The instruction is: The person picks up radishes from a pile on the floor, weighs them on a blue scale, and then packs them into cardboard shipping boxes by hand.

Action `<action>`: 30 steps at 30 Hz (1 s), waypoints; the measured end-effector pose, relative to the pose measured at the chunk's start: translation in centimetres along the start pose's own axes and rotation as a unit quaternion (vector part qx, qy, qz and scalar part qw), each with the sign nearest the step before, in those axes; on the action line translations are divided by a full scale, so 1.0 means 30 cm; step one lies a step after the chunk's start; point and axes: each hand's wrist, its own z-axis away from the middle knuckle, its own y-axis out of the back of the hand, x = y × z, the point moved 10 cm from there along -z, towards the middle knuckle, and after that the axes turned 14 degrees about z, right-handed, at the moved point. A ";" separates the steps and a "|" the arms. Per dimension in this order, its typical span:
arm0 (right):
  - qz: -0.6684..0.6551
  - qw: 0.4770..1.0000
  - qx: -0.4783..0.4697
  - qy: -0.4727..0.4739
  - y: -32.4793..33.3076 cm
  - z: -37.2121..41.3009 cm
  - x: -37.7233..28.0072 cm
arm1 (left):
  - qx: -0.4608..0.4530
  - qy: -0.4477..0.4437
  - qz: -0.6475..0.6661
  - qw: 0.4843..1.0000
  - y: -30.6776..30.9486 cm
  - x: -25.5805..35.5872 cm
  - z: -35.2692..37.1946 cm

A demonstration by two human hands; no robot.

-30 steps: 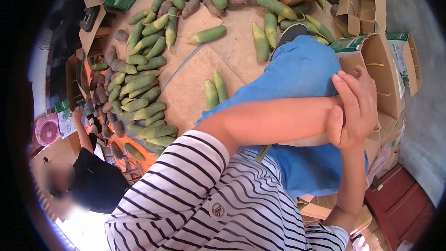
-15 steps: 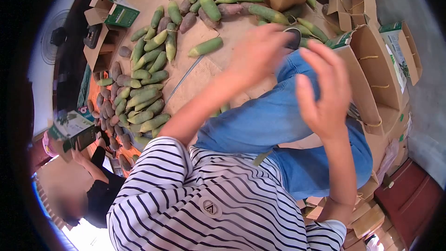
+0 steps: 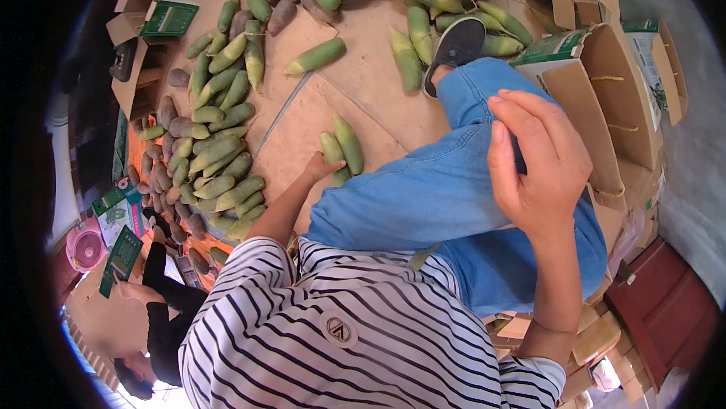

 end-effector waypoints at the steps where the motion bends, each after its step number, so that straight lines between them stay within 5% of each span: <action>1: 0.000 1.000 -0.005 -0.005 -0.001 0.003 0.007 | 0.010 0.001 0.018 1.000 -0.018 0.011 0.008; 6: 0.006 0.999 -0.023 -0.029 -0.004 0.020 0.041 | 0.098 -0.021 0.021 0.995 -0.043 0.017 -0.007; 10: 0.012 0.999 -0.027 -0.024 -0.002 0.032 0.055 | 0.085 -0.047 -0.018 0.995 -0.018 0.069 -0.037; 19: -0.009 0.999 -0.005 -0.033 0.031 0.071 0.108 | -0.018 -0.218 0.084 0.972 0.009 0.504 -0.070; 23: -0.121 0.989 0.078 -0.042 0.123 0.133 0.215 | -0.010 -0.273 0.091 0.958 -0.034 0.801 0.087; 25: -0.004 0.992 0.081 -0.096 0.150 0.170 0.368 | -0.027 -0.296 0.125 0.946 -0.050 1.001 0.203; 27: 0.112 0.970 0.062 -0.207 0.155 0.261 0.580 | -0.009 -0.357 0.203 0.912 -0.040 1.149 0.264; 29: 0.267 0.937 -0.023 -0.224 0.076 0.399 0.773 | 0.021 -0.407 0.227 0.884 -0.030 1.344 0.407; 30: 0.255 0.910 -0.176 -0.277 0.008 0.452 0.866 | 0.032 -0.436 0.261 0.861 -0.028 1.420 0.464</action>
